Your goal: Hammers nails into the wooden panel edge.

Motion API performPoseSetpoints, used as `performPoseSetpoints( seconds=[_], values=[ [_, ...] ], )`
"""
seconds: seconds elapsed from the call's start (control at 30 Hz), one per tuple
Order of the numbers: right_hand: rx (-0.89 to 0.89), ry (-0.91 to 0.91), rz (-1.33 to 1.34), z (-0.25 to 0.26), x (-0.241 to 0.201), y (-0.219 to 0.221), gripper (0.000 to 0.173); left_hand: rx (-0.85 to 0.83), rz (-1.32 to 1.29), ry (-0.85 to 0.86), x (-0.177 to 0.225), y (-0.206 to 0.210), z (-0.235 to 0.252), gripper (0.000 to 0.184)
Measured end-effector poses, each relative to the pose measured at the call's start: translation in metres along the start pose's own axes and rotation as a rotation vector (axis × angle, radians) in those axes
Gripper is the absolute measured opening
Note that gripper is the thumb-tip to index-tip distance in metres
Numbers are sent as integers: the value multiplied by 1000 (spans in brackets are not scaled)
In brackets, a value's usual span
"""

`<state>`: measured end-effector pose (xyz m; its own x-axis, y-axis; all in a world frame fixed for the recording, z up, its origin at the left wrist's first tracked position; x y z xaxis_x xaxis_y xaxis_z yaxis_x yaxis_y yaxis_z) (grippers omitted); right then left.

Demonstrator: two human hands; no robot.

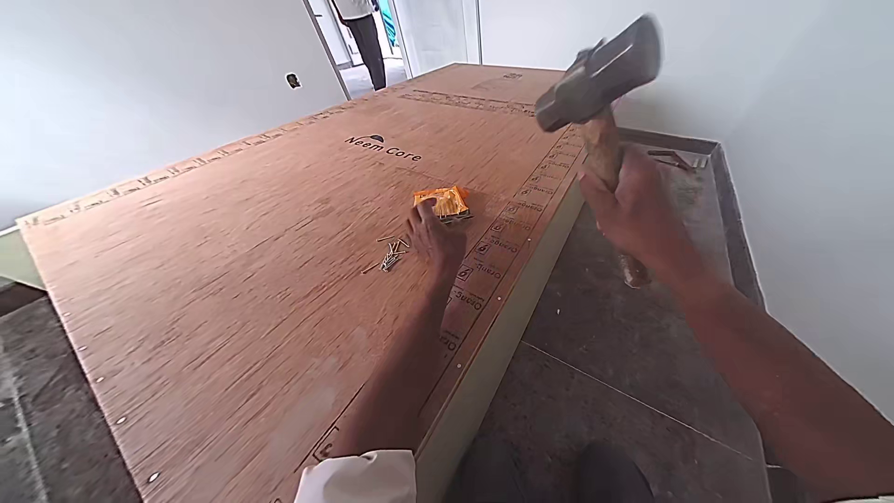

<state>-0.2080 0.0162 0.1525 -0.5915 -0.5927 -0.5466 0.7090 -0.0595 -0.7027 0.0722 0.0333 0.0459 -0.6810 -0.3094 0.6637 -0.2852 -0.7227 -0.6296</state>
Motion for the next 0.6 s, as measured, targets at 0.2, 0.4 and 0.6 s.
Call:
performPoseSetpoints(
  seconds=[0.2,0.4,0.6],
  values=[
    [-542,253,-262,5,50,64,34,-170,305,-171,-104,-39,5,47],
    [53,10,18,-2,-4,-8,38,-219,253,-140,-103,-32,6,27],
    [-384,250,-228,-14,48,68,36,-187,205,-183,-100,-38,6,23]
  ],
)
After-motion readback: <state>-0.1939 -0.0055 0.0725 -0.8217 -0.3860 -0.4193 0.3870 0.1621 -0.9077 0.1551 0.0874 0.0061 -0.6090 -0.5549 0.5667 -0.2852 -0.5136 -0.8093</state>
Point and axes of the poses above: each hand's wrist, its own z-axis towards the middle knuckle, its own y-axis out of the palm, x = y × z, the point moved 4 cm from there along z, towards the middle knuckle, and after that the axes turned 1 degree about y, right-handed, at the moved point
